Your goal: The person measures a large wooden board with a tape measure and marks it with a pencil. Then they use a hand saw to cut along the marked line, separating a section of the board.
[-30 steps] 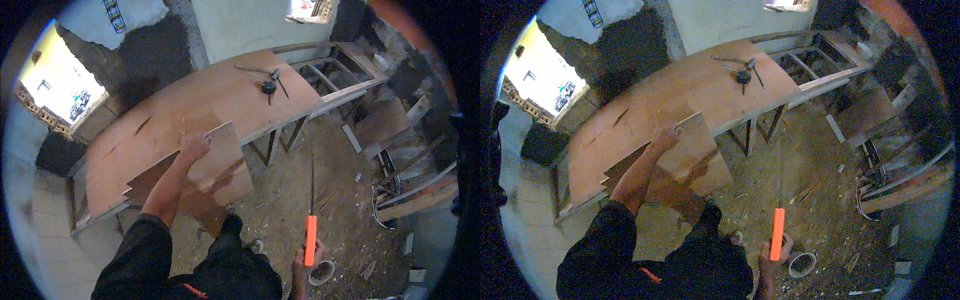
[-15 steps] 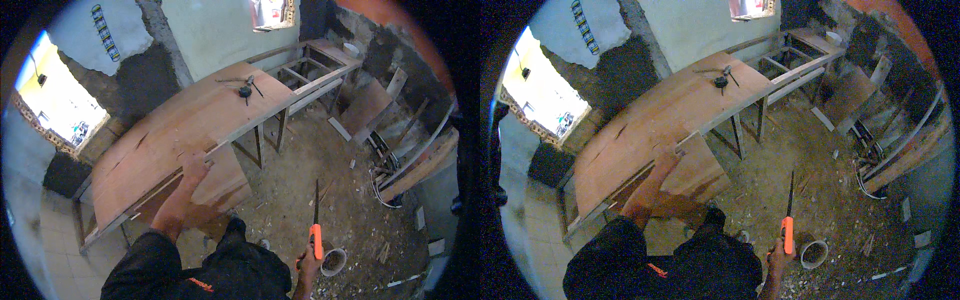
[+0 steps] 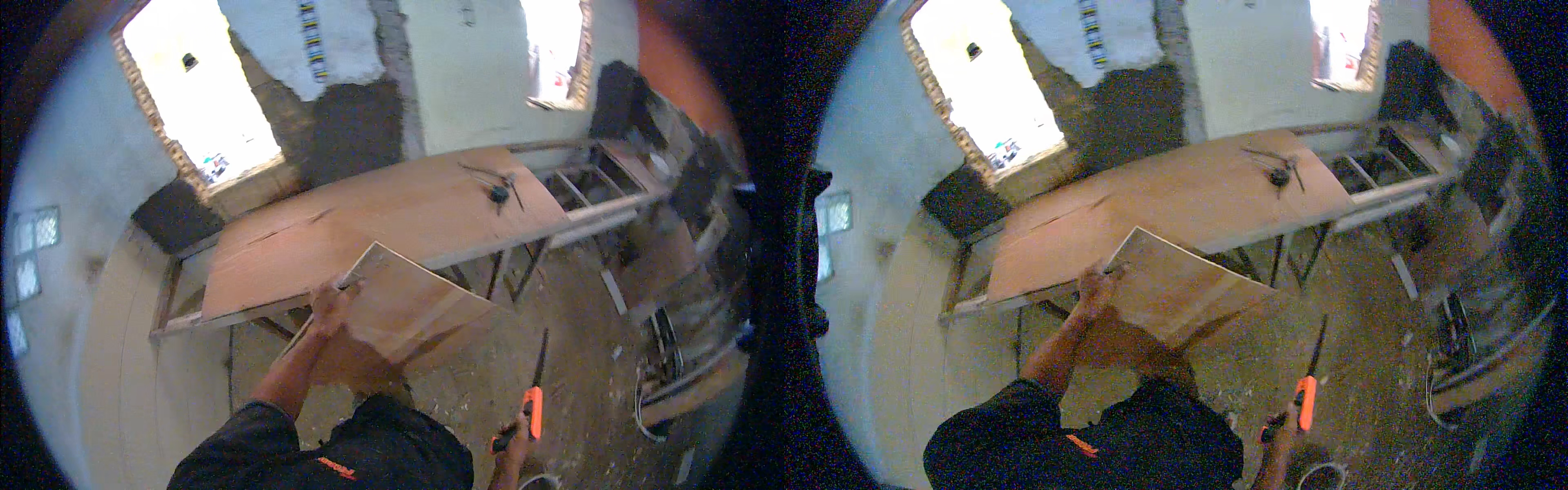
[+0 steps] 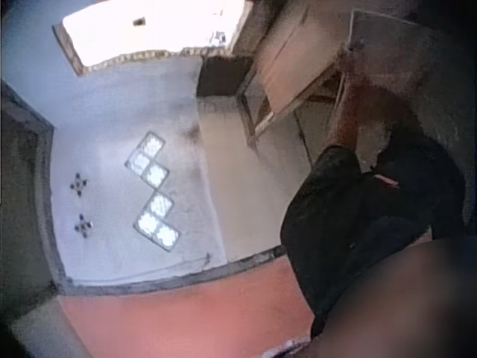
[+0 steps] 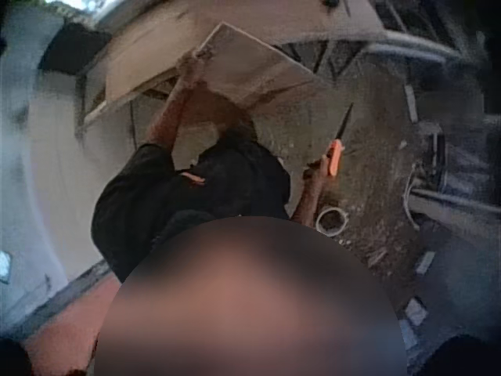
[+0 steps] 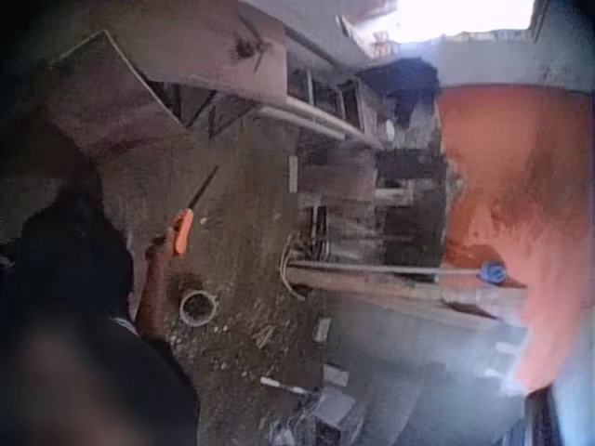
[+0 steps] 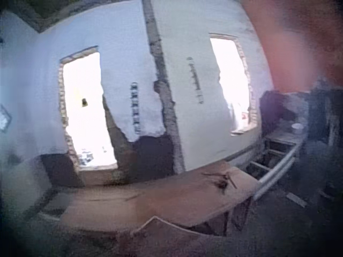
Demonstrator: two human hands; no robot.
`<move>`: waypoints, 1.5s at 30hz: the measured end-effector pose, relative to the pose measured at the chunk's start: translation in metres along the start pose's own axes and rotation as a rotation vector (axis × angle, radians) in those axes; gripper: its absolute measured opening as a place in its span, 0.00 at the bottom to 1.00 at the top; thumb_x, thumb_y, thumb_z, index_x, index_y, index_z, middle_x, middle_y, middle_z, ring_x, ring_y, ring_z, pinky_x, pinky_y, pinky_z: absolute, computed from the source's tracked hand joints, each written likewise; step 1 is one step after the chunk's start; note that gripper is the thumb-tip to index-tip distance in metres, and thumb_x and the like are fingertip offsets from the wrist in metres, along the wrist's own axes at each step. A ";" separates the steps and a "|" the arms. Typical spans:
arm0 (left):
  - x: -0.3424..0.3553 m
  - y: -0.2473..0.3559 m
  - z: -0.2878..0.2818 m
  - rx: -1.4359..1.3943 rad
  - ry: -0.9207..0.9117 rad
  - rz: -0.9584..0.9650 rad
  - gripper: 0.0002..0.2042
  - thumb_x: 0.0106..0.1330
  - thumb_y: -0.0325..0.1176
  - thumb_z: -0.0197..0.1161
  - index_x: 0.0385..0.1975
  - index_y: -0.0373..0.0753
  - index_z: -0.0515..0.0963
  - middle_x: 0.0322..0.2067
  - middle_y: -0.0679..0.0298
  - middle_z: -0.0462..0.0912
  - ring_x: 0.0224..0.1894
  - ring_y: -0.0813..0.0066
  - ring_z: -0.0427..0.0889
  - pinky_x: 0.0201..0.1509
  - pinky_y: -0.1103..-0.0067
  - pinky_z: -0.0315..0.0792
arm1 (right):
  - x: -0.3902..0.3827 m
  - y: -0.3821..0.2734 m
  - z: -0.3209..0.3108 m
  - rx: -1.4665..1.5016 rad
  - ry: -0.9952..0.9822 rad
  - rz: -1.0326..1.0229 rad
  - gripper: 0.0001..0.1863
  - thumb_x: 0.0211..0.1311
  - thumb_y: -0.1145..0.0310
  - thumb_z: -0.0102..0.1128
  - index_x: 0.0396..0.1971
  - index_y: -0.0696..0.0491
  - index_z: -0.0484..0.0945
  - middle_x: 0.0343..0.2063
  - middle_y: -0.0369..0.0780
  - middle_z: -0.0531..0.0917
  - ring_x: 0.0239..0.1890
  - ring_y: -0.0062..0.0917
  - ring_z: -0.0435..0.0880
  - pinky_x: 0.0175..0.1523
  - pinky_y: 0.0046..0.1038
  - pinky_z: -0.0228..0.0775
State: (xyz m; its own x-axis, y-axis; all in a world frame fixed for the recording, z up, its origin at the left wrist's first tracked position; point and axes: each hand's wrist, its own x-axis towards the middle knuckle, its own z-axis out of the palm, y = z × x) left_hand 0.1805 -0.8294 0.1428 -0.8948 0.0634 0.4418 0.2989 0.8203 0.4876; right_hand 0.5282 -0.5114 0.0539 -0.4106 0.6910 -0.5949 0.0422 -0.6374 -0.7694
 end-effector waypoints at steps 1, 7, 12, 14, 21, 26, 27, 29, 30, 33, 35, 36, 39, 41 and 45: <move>0.000 -0.008 -0.010 -0.143 -0.065 -0.122 0.20 0.62 0.52 0.68 0.37 0.38 0.86 0.29 0.57 0.87 0.32 0.64 0.86 0.37 0.68 0.77 | 0.004 -0.003 0.009 0.002 -0.023 -0.034 0.13 0.63 0.59 0.67 0.38 0.50 0.76 0.23 0.34 0.77 0.21 0.22 0.76 0.25 0.27 0.70; -0.009 -0.036 -0.054 -0.836 0.031 -0.437 0.13 0.60 0.39 0.73 0.34 0.34 0.86 0.31 0.68 0.86 0.31 0.78 0.82 0.35 0.77 0.75 | 0.034 -0.077 0.110 -0.056 -0.212 -0.958 0.24 0.61 0.67 0.73 0.54 0.57 0.76 0.49 0.42 0.82 0.50 0.28 0.81 0.53 0.31 0.75; 0.008 -0.053 -0.106 -1.321 0.079 -0.461 0.13 0.62 0.37 0.73 0.34 0.32 0.85 0.30 0.69 0.85 0.31 0.80 0.80 0.35 0.79 0.74 | 0.024 -0.166 0.227 -0.762 -0.345 -1.526 0.30 0.57 0.66 0.76 0.57 0.59 0.74 0.50 0.43 0.81 0.54 0.34 0.78 0.60 0.37 0.70; 0.016 -0.067 -0.128 -1.223 0.144 -0.431 0.11 0.62 0.35 0.73 0.34 0.32 0.85 0.30 0.69 0.84 0.31 0.81 0.79 0.36 0.79 0.74 | 0.009 -0.188 0.275 -0.883 -0.379 -1.655 0.25 0.59 0.66 0.73 0.54 0.57 0.76 0.45 0.42 0.81 0.49 0.33 0.79 0.56 0.37 0.72; 0.042 -0.150 -0.157 -1.255 0.209 -0.377 0.08 0.61 0.33 0.71 0.31 0.34 0.84 0.27 0.70 0.83 0.31 0.82 0.78 0.37 0.79 0.73 | -0.027 -0.203 0.393 -1.009 -0.599 -1.546 0.16 0.57 0.70 0.71 0.44 0.57 0.78 0.33 0.40 0.82 0.36 0.28 0.82 0.43 0.31 0.76; 0.093 -0.192 -0.197 -1.217 0.239 -0.423 0.09 0.63 0.34 0.71 0.36 0.34 0.84 0.31 0.70 0.83 0.33 0.82 0.80 0.37 0.78 0.75 | -0.065 -0.218 0.464 -0.966 -0.625 -1.720 0.16 0.58 0.69 0.71 0.43 0.57 0.76 0.34 0.39 0.82 0.33 0.24 0.80 0.43 0.29 0.74; 0.105 -0.195 -0.202 -1.329 0.248 -0.400 0.10 0.63 0.34 0.71 0.37 0.34 0.84 0.32 0.70 0.84 0.33 0.82 0.80 0.37 0.78 0.75 | -0.071 -0.225 0.484 -0.967 -0.655 -1.820 0.17 0.58 0.68 0.71 0.43 0.57 0.76 0.33 0.38 0.81 0.33 0.24 0.79 0.43 0.28 0.74; 0.125 -0.200 -0.205 -1.462 0.186 -0.521 0.12 0.64 0.35 0.71 0.40 0.33 0.84 0.34 0.69 0.84 0.34 0.81 0.81 0.38 0.78 0.76 | -0.077 -0.231 0.525 -0.955 -0.704 -1.558 0.18 0.60 0.66 0.71 0.45 0.58 0.76 0.35 0.42 0.83 0.37 0.34 0.82 0.46 0.34 0.76; 0.130 -0.202 -0.202 -1.580 0.170 -0.490 0.13 0.65 0.36 0.71 0.41 0.33 0.83 0.35 0.69 0.84 0.35 0.81 0.81 0.38 0.78 0.76 | -0.075 -0.230 0.542 -1.034 -0.620 -1.618 0.19 0.59 0.66 0.71 0.46 0.58 0.75 0.35 0.43 0.83 0.37 0.35 0.81 0.46 0.35 0.75; 0.137 -0.229 -0.178 -1.451 0.216 -0.636 0.15 0.65 0.37 0.71 0.43 0.31 0.83 0.36 0.68 0.85 0.36 0.80 0.82 0.40 0.79 0.77 | -0.056 -0.208 0.588 -1.067 -0.643 -1.780 0.19 0.57 0.67 0.71 0.44 0.59 0.76 0.33 0.43 0.82 0.36 0.34 0.80 0.44 0.35 0.73; 0.131 -0.249 -0.152 -1.457 0.255 -0.628 0.14 0.67 0.36 0.70 0.44 0.31 0.83 0.37 0.63 0.87 0.33 0.74 0.84 0.40 0.75 0.80 | -0.036 -0.180 0.608 -1.095 -0.750 -1.634 0.15 0.55 0.67 0.72 0.38 0.58 0.78 0.29 0.40 0.81 0.33 0.25 0.79 0.40 0.30 0.71; 0.128 -0.260 -0.140 -1.463 0.278 -0.641 0.14 0.68 0.36 0.69 0.44 0.31 0.83 0.37 0.61 0.87 0.32 0.71 0.85 0.39 0.74 0.81 | -0.026 -0.166 0.616 -1.128 -0.727 -1.578 0.15 0.55 0.67 0.71 0.37 0.58 0.78 0.29 0.39 0.81 0.32 0.25 0.79 0.39 0.29 0.71; 0.116 -0.283 -0.112 -1.418 0.233 -0.803 0.16 0.69 0.38 0.68 0.47 0.31 0.82 0.39 0.60 0.87 0.33 0.70 0.85 0.40 0.72 0.81 | 0.000 -0.121 0.639 -1.008 -0.885 -1.706 0.14 0.53 0.67 0.73 0.35 0.58 0.80 0.27 0.38 0.81 0.30 0.24 0.79 0.38 0.29 0.72; 0.108 -0.294 -0.103 -1.320 0.269 -0.817 0.20 0.66 0.40 0.71 0.48 0.29 0.81 0.40 0.60 0.87 0.37 0.71 0.85 0.45 0.74 0.79 | 0.009 -0.097 0.653 -1.077 -0.829 -1.530 0.15 0.52 0.66 0.75 0.36 0.57 0.80 0.26 0.38 0.81 0.30 0.24 0.80 0.38 0.29 0.72; 0.094 -0.317 -0.097 -1.340 0.277 -0.836 0.22 0.69 0.42 0.68 0.52 0.30 0.80 0.42 0.59 0.87 0.39 0.66 0.86 0.46 0.70 0.81 | 0.016 -0.058 0.681 -1.085 -0.855 -1.464 0.21 0.45 0.61 0.78 0.29 0.55 0.73 0.23 0.44 0.80 0.27 0.40 0.79 0.33 0.38 0.68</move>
State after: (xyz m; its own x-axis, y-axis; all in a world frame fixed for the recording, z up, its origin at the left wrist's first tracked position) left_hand 0.0334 -1.1385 0.1030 -0.9083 -0.3483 -0.2315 -0.0260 -0.5056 0.8624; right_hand -0.1006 -0.6956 0.2474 -0.8684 -0.1196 0.4812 -0.3688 0.8044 -0.4657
